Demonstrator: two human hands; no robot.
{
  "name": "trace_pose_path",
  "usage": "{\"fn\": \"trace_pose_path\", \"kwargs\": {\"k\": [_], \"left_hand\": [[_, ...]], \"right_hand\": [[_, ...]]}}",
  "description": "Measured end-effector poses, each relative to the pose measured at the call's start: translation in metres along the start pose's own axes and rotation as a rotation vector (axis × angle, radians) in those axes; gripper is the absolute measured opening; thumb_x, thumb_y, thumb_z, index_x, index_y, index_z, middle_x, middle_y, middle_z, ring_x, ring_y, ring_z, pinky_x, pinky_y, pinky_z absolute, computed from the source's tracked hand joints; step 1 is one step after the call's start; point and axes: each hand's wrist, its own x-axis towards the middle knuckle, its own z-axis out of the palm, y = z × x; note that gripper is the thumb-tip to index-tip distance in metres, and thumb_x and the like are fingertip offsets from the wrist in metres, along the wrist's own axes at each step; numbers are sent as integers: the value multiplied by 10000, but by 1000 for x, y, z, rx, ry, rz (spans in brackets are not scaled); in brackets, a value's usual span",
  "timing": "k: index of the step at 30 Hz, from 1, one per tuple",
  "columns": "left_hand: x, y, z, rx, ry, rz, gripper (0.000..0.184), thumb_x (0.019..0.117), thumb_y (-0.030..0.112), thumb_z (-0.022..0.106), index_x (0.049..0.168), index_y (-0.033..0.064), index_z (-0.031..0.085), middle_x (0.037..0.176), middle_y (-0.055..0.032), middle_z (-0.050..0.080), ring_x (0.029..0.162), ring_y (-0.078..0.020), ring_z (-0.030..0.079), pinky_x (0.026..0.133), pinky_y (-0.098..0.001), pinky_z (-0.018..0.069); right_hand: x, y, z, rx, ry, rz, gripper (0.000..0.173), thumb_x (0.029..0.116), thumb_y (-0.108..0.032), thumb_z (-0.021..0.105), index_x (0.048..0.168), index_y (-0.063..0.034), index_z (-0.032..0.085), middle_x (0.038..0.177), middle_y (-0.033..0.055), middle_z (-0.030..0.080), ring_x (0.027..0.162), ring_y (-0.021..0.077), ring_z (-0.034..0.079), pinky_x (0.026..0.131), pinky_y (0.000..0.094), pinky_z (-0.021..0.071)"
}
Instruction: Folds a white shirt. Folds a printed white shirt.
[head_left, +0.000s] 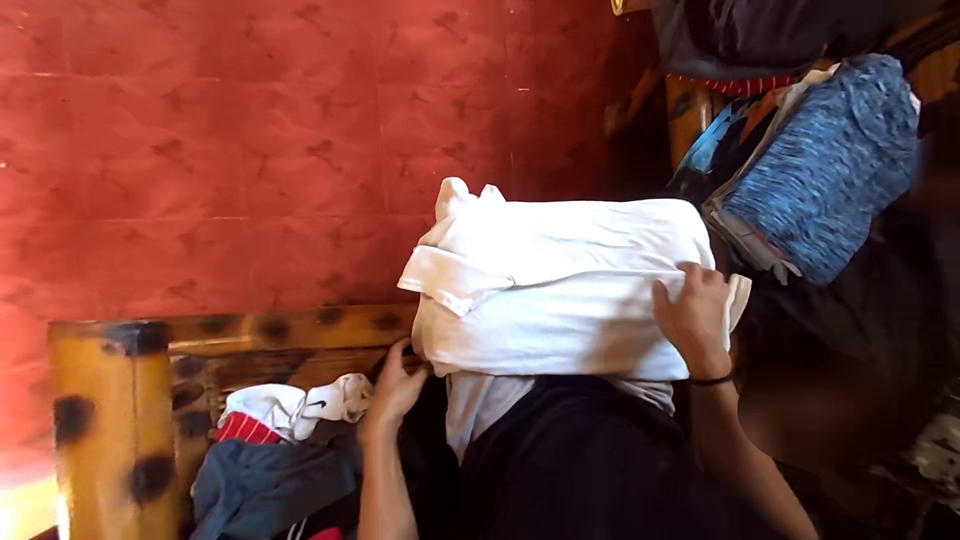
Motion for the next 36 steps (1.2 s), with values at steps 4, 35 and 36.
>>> {"fn": "trace_pose_path", "kwargs": {"k": [4,35,36], "left_hand": [[13,8,17,-28,79,-102,653,900,-61,597,1507,0,366,1363,-262,558,1167,-323,618,952,-484,532],[56,31,-8,371,309,848,234,944,120,693,1115,-35,734,1167,-232,684,1105,-377,666,952,-545,539],[57,28,-10,384,361,884,176,951,83,659,1035,-41,752,1090,-225,706,1057,-375,684,928,-534,551]], "right_hand": [[-6,-89,24,58,-155,-494,520,953,-313,703,1377,-38,585,1375,274,541,1254,467,537,988,612,496],[-4,-166,111,337,-87,-1181,180,946,-134,638,1065,-82,762,977,130,699,926,307,675,771,463,541],[-5,-167,112,332,-89,-1195,178,949,-143,639,1062,-87,765,982,127,702,934,304,677,783,464,543]]}}
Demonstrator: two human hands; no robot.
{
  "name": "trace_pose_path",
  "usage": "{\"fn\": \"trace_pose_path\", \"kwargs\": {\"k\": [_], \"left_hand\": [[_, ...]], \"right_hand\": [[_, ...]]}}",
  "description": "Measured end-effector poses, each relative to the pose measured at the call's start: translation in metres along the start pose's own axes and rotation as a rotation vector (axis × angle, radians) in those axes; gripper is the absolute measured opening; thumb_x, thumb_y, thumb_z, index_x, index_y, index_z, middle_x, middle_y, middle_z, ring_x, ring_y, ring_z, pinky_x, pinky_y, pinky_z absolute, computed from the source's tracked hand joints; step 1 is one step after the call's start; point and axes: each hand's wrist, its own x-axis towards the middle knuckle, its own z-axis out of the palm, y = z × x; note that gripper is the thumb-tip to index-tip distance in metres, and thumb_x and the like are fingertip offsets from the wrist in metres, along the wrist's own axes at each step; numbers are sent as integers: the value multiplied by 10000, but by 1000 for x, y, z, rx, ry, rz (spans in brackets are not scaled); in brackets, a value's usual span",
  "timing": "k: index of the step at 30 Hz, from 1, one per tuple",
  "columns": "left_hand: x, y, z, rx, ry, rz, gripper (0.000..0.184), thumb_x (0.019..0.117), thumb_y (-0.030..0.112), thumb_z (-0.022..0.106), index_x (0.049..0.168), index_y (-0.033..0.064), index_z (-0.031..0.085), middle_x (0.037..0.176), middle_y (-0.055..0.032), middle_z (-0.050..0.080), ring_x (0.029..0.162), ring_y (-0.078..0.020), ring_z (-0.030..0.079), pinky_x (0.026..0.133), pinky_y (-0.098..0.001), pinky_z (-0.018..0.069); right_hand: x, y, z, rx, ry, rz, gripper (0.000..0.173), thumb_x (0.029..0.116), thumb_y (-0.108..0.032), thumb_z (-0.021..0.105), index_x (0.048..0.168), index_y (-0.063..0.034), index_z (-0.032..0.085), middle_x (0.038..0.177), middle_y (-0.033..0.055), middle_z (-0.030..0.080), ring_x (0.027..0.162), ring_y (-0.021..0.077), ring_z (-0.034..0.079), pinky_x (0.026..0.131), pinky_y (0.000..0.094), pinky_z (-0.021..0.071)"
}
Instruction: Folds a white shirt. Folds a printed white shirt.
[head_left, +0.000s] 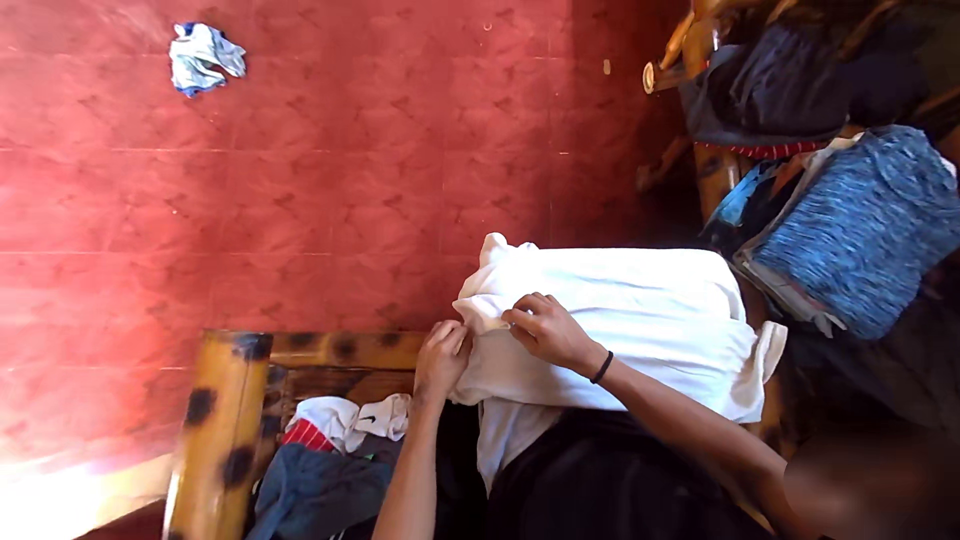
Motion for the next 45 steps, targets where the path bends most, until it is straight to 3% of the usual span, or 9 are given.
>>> {"fn": "trace_pose_path", "kwargs": {"k": [8,16,24,27,32,34,39,42,45], "left_hand": [[-7,15,-2,-123,-153,-176,529,941,327,707,1324,-31,634,1326,-238,618,1204,-322,625,1017,-461,520],[10,21,30,59,269,-36,241,888,24,638,1084,-99,708,1100,-268,690,1040,-393,689,936,-502,560],[-32,-3,11,243,359,51,186,922,57,659,1051,0,780,981,-219,719,948,-372,693,874,-459,555],[-48,0,-2,221,128,-37,207,880,41,648,1027,27,793,1033,-231,715,1029,-445,659,891,-571,513],[13,42,-69,169,-1132,-576,489,962,214,723,1405,51,594,1331,-262,620,1255,-438,584,1076,-620,433],[54,56,-85,119,-1068,-513,310,1018,204,641,1205,-40,683,1170,-276,673,1122,-420,637,1001,-610,460],[182,28,-23,-3,-515,-210,394,1008,-17,519,1400,-49,540,1435,-302,510,1332,-460,504,1086,-619,419],[249,3,31,-196,-746,-213,442,986,-84,457,1410,2,549,1417,-240,562,1294,-373,555,1077,-556,439],[288,-5,62,-153,-1079,-300,465,1014,-34,488,1453,110,540,1406,-166,591,1260,-305,583,1055,-524,459]], "right_hand": [[-5,-5,4,45,-54,8,206,982,-171,593,1062,-82,760,1019,141,714,989,319,680,836,494,537],[0,-10,1,16,-3,-22,202,990,-165,571,1035,-87,751,975,120,712,948,294,684,816,463,537],[-12,-9,-12,48,-103,-87,206,998,-172,575,1016,-91,763,952,116,712,901,284,685,740,429,546],[-21,-20,-11,59,-347,-48,214,1029,-139,520,1056,-72,721,1038,162,688,997,358,659,784,497,524],[-30,-10,-52,278,-325,146,240,985,-151,621,1155,-23,733,1192,198,683,1141,376,635,950,518,523],[-36,15,-76,195,-168,284,220,979,-149,649,1135,-29,748,1183,169,698,1128,325,661,970,479,543],[-53,114,-156,-323,-178,810,434,856,-52,716,1287,-64,677,1347,303,560,1279,536,488,919,689,461],[-68,179,-190,-289,-313,1041,474,881,-156,705,1347,-111,632,1418,292,513,1350,529,421,966,733,398],[-73,210,-216,60,-418,1027,414,938,-108,672,1347,-62,630,1284,291,631,1211,487,584,994,694,440]]}}
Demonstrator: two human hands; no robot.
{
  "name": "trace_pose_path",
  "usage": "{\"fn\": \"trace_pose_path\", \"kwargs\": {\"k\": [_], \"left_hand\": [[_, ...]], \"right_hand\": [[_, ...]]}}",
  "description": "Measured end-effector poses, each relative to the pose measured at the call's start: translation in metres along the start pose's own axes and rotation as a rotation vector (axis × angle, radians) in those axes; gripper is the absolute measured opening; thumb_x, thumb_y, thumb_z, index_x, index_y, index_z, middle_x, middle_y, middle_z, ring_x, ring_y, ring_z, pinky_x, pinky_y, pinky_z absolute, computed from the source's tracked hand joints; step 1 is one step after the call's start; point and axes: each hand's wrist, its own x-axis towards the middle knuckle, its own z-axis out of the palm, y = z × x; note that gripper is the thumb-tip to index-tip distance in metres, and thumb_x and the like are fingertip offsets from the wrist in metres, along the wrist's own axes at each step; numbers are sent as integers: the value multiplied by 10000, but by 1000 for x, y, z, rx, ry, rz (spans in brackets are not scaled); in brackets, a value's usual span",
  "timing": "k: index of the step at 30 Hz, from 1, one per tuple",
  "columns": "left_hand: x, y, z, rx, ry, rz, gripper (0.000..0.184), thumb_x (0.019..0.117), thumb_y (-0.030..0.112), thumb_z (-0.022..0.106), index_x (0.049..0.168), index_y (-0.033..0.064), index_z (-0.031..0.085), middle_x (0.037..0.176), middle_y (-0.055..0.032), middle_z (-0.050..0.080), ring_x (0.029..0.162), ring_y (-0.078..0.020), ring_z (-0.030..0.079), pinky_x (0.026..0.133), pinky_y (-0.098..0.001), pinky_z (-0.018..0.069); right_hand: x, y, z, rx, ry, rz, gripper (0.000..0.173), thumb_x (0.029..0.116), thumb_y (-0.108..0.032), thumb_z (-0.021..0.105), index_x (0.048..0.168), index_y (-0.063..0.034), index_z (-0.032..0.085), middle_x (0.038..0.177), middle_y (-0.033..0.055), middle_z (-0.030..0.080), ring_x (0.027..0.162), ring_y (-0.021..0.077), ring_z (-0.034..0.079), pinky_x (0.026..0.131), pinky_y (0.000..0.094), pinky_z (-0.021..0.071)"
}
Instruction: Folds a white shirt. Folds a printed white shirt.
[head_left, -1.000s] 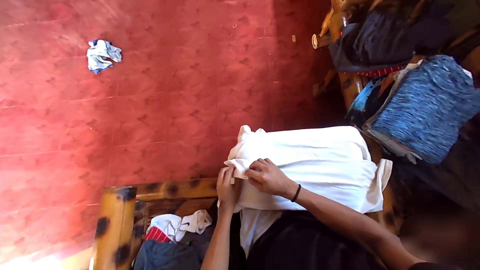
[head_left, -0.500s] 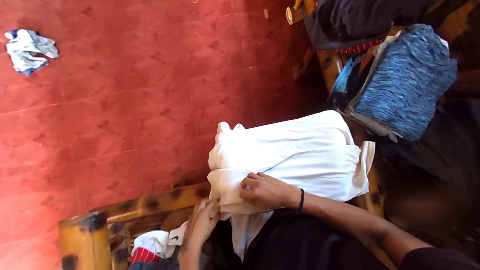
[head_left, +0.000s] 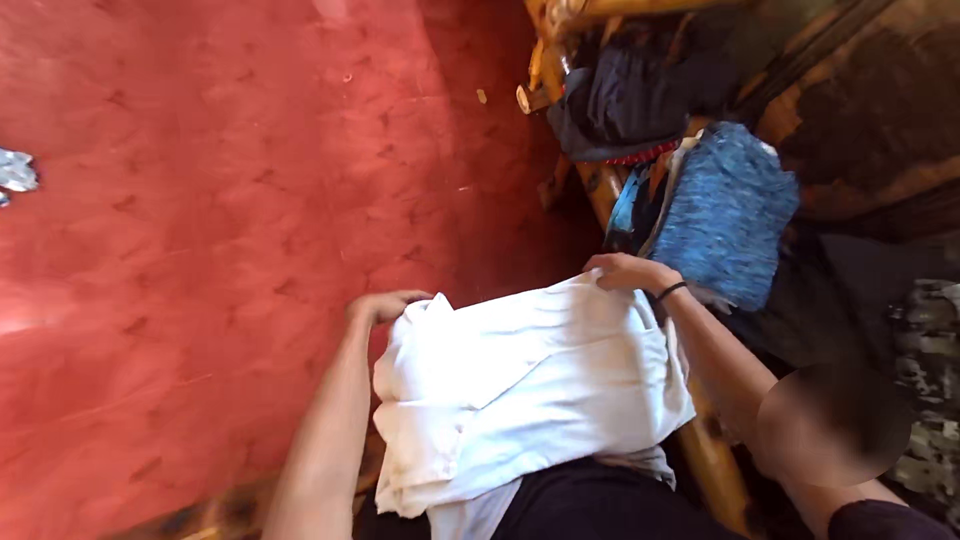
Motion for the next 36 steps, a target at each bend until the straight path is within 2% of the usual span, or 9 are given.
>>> {"fn": "trace_pose_path", "kwargs": {"k": [4,8,12,19,22,27,30,33,36], "left_hand": [[33,14,2,243,-101,-352,330,1079,295,489,1325,153,657,1260,-145,663,1153,-288,623,990,-522,477],[46,-28,-8,186,-86,-195,265,1046,112,511,1264,65,654,1150,-180,664,1019,-282,630,894,-501,506],[14,-49,-31,99,326,-22,220,934,-30,662,1152,-56,685,1081,-287,682,1000,-430,661,912,-647,501],[-124,-39,-33,155,937,246,70,922,-79,594,852,-81,601,1018,-248,667,907,-368,633,801,-589,489],[-183,-49,12,193,1141,380,104,877,-61,509,807,-137,501,1125,-306,632,1054,-379,624,920,-509,498],[-249,-90,121,236,1369,397,152,878,-67,503,757,-159,503,1053,-347,642,1062,-355,643,978,-394,508],[-251,-116,180,267,1269,305,181,833,-49,508,679,-125,450,1036,-367,628,1060,-414,629,979,-432,490],[-243,-124,215,212,1144,239,153,757,-40,565,678,-131,470,1007,-373,633,990,-451,641,905,-484,509],[-244,-122,224,143,1080,210,158,734,-31,615,713,-134,497,1054,-360,629,947,-397,637,837,-446,517]], "right_hand": [[-1,13,-27,-47,-103,-32,400,937,-80,673,1335,-65,631,1263,260,647,1174,440,616,990,661,452],[-3,21,-24,-102,-99,78,465,953,-55,647,1406,-45,546,1289,265,629,1202,439,606,1006,647,448],[0,19,-29,-131,-106,114,438,943,-104,687,1354,-16,560,1222,276,646,1148,449,622,953,663,466],[-28,-3,-19,-349,163,207,196,910,-246,684,966,-58,687,982,218,694,982,447,671,722,674,504],[-84,-5,7,-293,459,197,174,913,-201,678,995,-47,691,1028,231,687,1011,461,666,727,673,507],[-175,37,77,-268,812,215,220,825,-91,777,992,26,694,1056,293,642,1035,510,635,706,666,532],[-197,50,110,-224,718,397,222,878,-104,729,1022,60,686,1061,322,633,1063,525,622,744,663,517],[-194,57,121,-129,473,637,353,968,-198,675,1238,27,641,1262,324,596,1214,518,570,874,680,503],[-198,40,105,-115,208,746,570,950,-280,702,1434,-45,512,1413,353,491,1285,556,507,921,710,474]]}}
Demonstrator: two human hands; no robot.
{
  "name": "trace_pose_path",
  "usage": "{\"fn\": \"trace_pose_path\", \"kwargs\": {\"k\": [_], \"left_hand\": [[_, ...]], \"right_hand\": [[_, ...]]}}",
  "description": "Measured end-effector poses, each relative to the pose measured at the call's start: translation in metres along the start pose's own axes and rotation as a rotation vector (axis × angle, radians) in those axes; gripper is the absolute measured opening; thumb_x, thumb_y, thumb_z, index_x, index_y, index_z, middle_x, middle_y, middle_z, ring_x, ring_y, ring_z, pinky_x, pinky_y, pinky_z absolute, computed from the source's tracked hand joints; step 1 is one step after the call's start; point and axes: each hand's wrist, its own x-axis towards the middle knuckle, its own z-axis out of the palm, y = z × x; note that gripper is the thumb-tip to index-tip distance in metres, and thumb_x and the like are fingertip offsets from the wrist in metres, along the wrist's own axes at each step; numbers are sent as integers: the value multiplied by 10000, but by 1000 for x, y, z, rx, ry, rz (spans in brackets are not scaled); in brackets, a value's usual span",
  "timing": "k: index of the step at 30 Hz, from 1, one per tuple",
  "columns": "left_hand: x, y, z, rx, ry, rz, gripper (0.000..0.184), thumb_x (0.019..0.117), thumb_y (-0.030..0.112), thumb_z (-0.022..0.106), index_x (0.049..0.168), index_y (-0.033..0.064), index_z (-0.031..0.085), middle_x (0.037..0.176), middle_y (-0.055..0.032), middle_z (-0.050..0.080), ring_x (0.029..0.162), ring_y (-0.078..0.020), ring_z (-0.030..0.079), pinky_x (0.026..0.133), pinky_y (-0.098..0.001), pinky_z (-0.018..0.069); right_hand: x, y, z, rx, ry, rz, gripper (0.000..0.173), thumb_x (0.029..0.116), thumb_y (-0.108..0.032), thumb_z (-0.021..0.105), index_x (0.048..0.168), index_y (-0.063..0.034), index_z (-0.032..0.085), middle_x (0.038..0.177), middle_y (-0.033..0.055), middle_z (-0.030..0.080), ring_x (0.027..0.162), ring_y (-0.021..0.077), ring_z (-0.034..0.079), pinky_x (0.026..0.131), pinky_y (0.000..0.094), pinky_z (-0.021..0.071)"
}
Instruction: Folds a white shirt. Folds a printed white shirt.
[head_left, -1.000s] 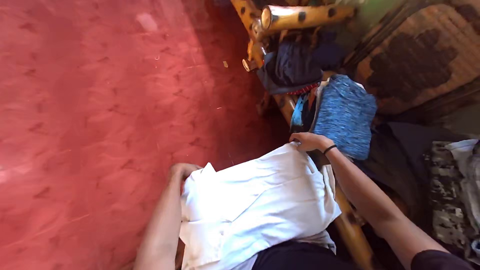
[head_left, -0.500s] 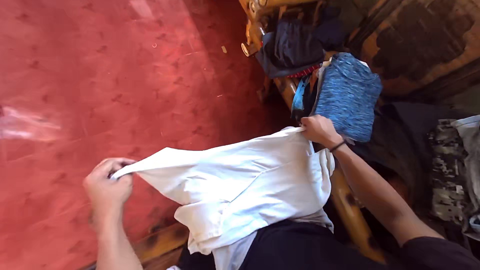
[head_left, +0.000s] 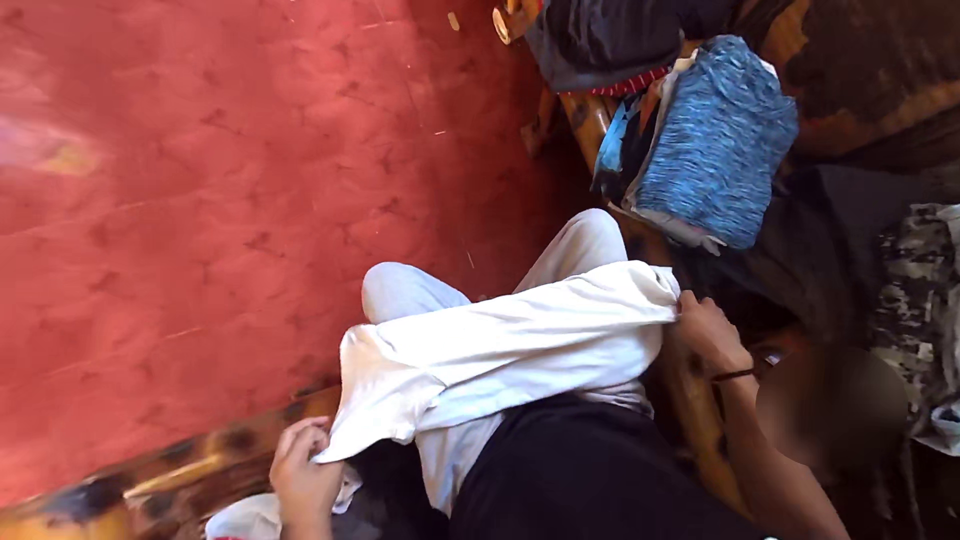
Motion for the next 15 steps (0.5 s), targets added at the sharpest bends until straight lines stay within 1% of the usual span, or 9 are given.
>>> {"fn": "trace_pose_path", "kwargs": {"k": [1,3,5,7,8,10,11,13,15], "left_hand": [[-1,2,-3,-13,6,-6,168,739,-14,632,728,-135,516,1060,-353,632,927,-372,639,803,-423,523],[0,6,-11,-77,50,-43,187,748,5,648,733,-134,524,1080,-343,637,964,-327,640,816,-371,524],[2,7,-18,-183,102,-78,166,751,1,638,748,-124,529,1119,-302,642,1030,-241,636,849,-298,527],[5,5,-20,-323,126,-96,114,770,-23,620,793,-106,545,1187,-250,646,1070,-165,644,871,-266,540],[7,5,-20,-396,139,-102,88,768,-33,608,811,-81,549,1207,-209,654,1079,-140,652,885,-270,551],[11,5,-17,-548,166,-102,103,767,-35,604,857,-7,562,1204,-108,677,1126,-136,659,943,-317,564],[13,6,-15,-623,183,-102,142,768,-49,594,874,37,556,1183,-68,697,1144,-153,667,972,-354,567],[15,5,-11,-724,219,-102,196,765,-72,561,862,98,540,1100,-34,738,1109,-183,698,976,-404,576],[16,2,-9,-753,233,-85,206,766,-56,555,844,134,539,1011,2,744,1044,-170,715,961,-409,580]], "right_hand": [[-12,-8,-14,-42,-50,-2,657,915,-307,748,1468,-64,490,1456,364,446,1319,574,461,942,721,453],[-44,-35,-37,-44,14,-157,694,876,-341,809,1428,-19,539,1417,385,467,1299,588,463,941,726,440],[-78,-78,-37,21,131,-526,630,888,-363,792,1356,10,594,1300,364,553,1199,548,554,917,685,483],[-115,-131,-6,128,134,-994,533,904,-394,761,1298,-50,659,1209,249,639,1096,414,641,902,586,541],[-132,-158,18,154,86,-1212,499,910,-398,745,1297,-93,668,1208,203,654,1098,367,650,906,553,551],[-165,-205,67,101,109,-1565,513,876,-395,773,1298,-124,664,1199,205,661,1090,391,648,846,553,554],[-176,-222,90,72,191,-1666,533,847,-418,791,1263,-110,667,1153,215,663,1038,406,656,788,547,554],[-188,-250,125,39,346,-1724,584,814,-495,783,1202,-70,680,1053,216,674,950,403,675,728,523,557],[-193,-273,142,-29,346,-1687,629,860,-514,736,1265,-40,652,1072,238,671,988,421,664,774,534,541]]}}
